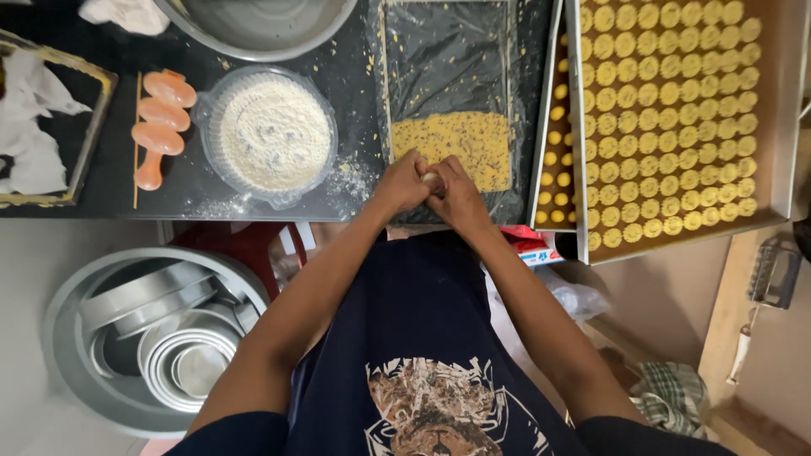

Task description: Shaping cookie dough using a mold and placing the formed cookies onto a baking tray.

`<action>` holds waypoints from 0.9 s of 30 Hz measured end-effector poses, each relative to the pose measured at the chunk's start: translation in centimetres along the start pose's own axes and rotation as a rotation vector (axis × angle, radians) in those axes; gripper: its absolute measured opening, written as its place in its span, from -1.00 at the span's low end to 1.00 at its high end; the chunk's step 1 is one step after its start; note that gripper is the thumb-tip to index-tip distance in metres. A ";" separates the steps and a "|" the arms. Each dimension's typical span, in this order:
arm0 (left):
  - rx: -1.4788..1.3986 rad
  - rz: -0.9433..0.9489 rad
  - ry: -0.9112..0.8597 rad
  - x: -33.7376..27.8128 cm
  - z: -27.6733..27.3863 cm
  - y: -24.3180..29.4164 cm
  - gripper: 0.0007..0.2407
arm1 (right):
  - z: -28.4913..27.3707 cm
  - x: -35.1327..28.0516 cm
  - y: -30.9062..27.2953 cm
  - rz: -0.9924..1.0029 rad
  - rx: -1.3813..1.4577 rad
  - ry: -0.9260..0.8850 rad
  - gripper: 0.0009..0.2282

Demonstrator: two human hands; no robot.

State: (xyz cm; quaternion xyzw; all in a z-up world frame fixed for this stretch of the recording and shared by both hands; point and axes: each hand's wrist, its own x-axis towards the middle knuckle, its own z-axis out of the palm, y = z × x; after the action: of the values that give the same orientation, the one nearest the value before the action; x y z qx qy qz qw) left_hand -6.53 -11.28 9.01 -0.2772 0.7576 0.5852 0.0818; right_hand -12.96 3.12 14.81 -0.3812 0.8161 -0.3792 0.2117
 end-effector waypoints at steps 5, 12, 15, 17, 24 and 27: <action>0.050 0.038 -0.058 0.1 -0.8 -0.5 -0.64 | 0.3 -0.5 0.3 -0.038 -0.068 0.037 -0.63; -0.059 0.065 0.022 -2.2 -3.4 -1.8 -0.70 | 0.2 -0.5 -0.2 0.086 -0.059 0.052 -0.68; -0.101 0.068 0.110 -2.8 -3.7 -2.7 -0.74 | 0.5 -0.5 1.3 0.022 -0.074 0.110 -0.65; -0.127 0.081 0.120 -3.5 -3.9 -2.5 -0.75 | 0.4 -0.7 1.9 0.065 0.045 0.113 -0.67; -0.127 0.136 0.121 -5.1 -3.5 -0.5 -0.69 | -2.3 -1.2 1.7 0.478 0.801 0.139 -0.69; -0.107 0.311 0.086 -7.4 -5.2 5.5 -0.43 | -2.8 -2.1 1.8 0.441 1.245 0.114 -0.72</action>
State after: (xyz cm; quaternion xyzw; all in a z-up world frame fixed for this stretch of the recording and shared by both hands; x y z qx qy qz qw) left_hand -2.13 -12.84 18.52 -0.1856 0.7619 0.6179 -0.0571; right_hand -14.21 6.82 15.23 0.0091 0.5132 -0.7475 0.4216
